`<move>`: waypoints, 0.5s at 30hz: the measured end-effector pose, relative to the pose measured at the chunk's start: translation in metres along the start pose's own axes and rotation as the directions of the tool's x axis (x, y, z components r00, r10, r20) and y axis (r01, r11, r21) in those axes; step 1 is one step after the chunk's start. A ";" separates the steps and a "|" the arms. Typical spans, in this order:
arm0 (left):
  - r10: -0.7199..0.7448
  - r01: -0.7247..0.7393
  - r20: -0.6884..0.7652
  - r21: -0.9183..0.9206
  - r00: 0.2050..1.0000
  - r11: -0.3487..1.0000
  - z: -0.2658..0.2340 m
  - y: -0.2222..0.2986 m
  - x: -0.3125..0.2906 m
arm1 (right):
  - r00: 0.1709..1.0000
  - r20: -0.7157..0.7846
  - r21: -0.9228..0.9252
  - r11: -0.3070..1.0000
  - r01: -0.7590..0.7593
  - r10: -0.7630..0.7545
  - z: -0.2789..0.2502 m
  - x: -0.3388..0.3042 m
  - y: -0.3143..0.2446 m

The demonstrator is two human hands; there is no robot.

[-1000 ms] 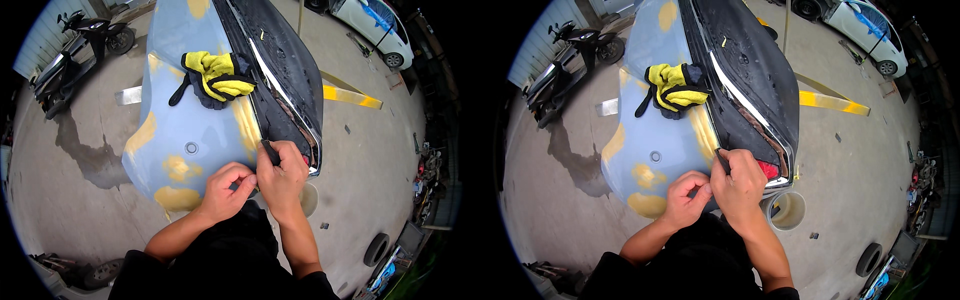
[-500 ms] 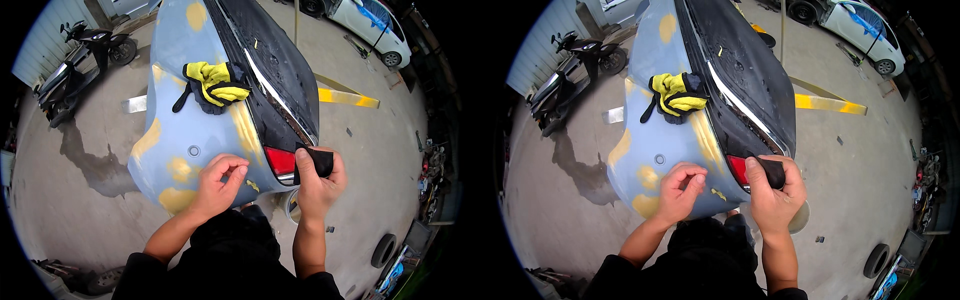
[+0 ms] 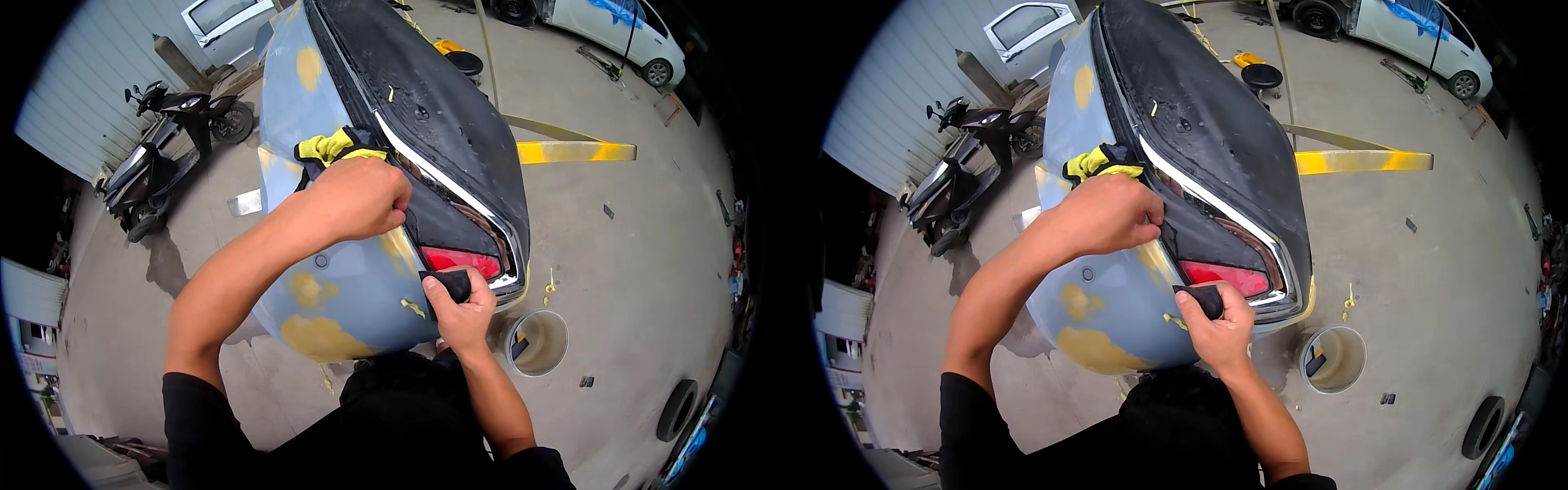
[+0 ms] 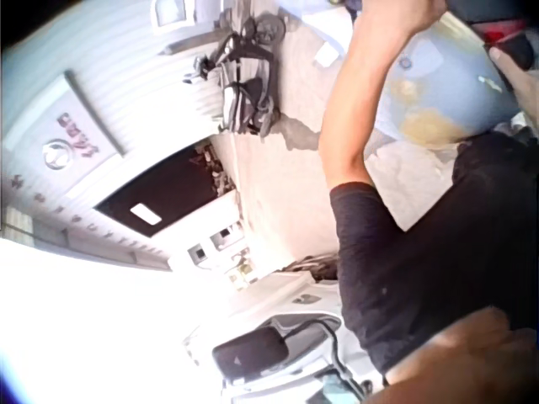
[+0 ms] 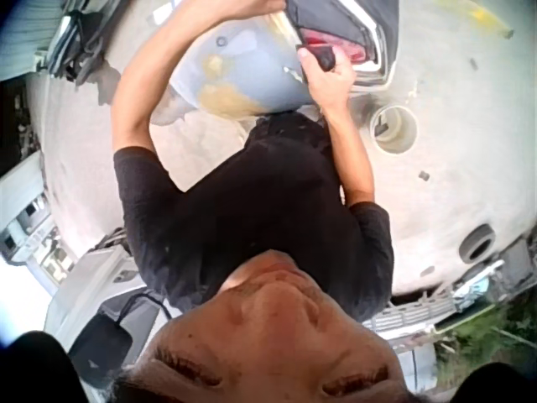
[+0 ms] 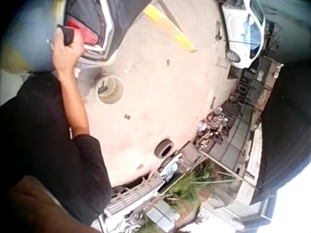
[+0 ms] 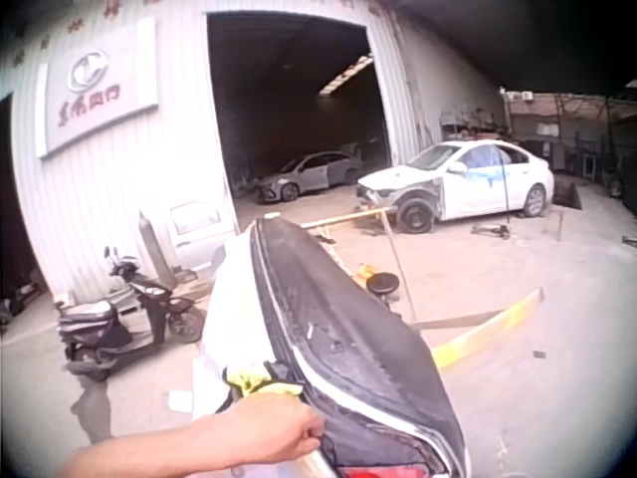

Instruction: The person removes yellow masking tape from the edges of a detached car bumper, then wipes the surface with a cloth and sands a section with a sanding block.

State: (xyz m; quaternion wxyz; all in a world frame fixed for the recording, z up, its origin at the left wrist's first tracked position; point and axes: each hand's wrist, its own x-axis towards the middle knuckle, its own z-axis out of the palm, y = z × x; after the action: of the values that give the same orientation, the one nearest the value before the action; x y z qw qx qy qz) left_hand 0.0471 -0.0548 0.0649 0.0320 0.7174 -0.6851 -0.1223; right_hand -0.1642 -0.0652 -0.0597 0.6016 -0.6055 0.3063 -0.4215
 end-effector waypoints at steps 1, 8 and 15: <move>-0.005 0.004 0.061 0.008 0.998 1.000 -0.004 0.002 0.005 | 1.000 0.021 -0.006 1.000 0.012 -0.012 -0.001 0.000 0.000; -0.078 0.074 0.216 0.025 0.973 0.997 -0.013 -0.002 0.030 | 0.992 0.095 -0.046 0.995 0.091 -0.087 -0.009 0.002 0.001; -0.085 0.085 0.166 0.008 0.982 0.996 -0.013 0.007 0.021 | 0.984 0.151 -0.019 0.995 0.098 -0.094 -0.012 0.002 0.002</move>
State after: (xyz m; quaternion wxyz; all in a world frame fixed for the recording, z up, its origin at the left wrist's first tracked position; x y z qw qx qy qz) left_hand 0.0437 -0.0773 0.0762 -0.0307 0.7334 -0.6541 -0.1827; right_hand -0.1740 -0.0729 -0.0624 0.5940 -0.6574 0.2361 -0.3990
